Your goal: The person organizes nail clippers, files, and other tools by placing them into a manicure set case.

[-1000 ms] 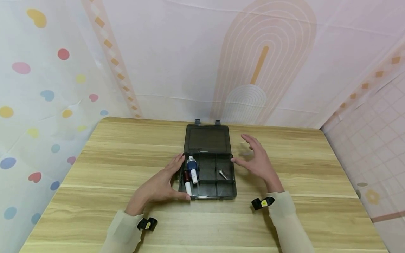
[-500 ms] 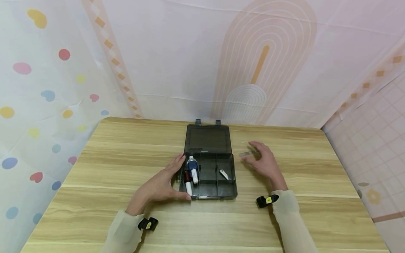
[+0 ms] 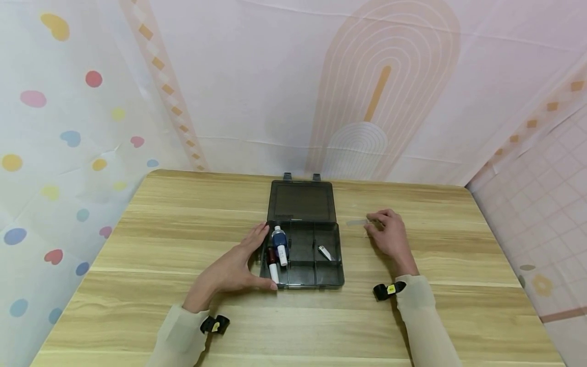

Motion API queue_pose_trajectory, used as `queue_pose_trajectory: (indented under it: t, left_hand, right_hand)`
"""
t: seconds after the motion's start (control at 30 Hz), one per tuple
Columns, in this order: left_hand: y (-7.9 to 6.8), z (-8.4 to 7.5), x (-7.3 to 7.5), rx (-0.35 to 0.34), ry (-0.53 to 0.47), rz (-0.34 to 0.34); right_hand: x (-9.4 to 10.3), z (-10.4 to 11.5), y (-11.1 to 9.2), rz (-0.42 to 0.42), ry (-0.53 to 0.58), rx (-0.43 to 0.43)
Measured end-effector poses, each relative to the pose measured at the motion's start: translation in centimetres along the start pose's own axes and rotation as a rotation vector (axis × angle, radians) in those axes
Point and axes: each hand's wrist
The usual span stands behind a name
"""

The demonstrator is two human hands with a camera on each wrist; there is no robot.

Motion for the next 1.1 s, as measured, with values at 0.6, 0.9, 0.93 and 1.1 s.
queue_pose_trajectory:
  t: [0.6, 0.9, 0.93, 1.1]
  left_hand:
    - [-0.1, -0.01, -0.03, 0.003, -0.004, -0.002]
    - [-0.2, -0.04, -0.02, 0.011, 0.006, -0.004]
    - [-0.2, -0.04, -0.02, 0.011, 0.007, -0.004]
    - [-0.16, 0.03, -0.04, 0.014, 0.015, -0.005]
  right_hand:
    - [0.19, 0.04, -0.07, 0.051, 0.015, -0.022]
    - [0.11, 0.22, 0.05, 0.042, 0.022, -0.03]
    - [0.14, 0.28, 0.05, 0.039, 0.028, -0.03]
    - [0.24, 0.57, 0.08, 0.044, 0.051, -0.032]
Point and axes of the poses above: each hand's wrist, its own y-axis towards the middle knuckle, its own x-axis out of the back of the hand, z = x × y, and after that the axes turned 15 degrees about x, right-handed
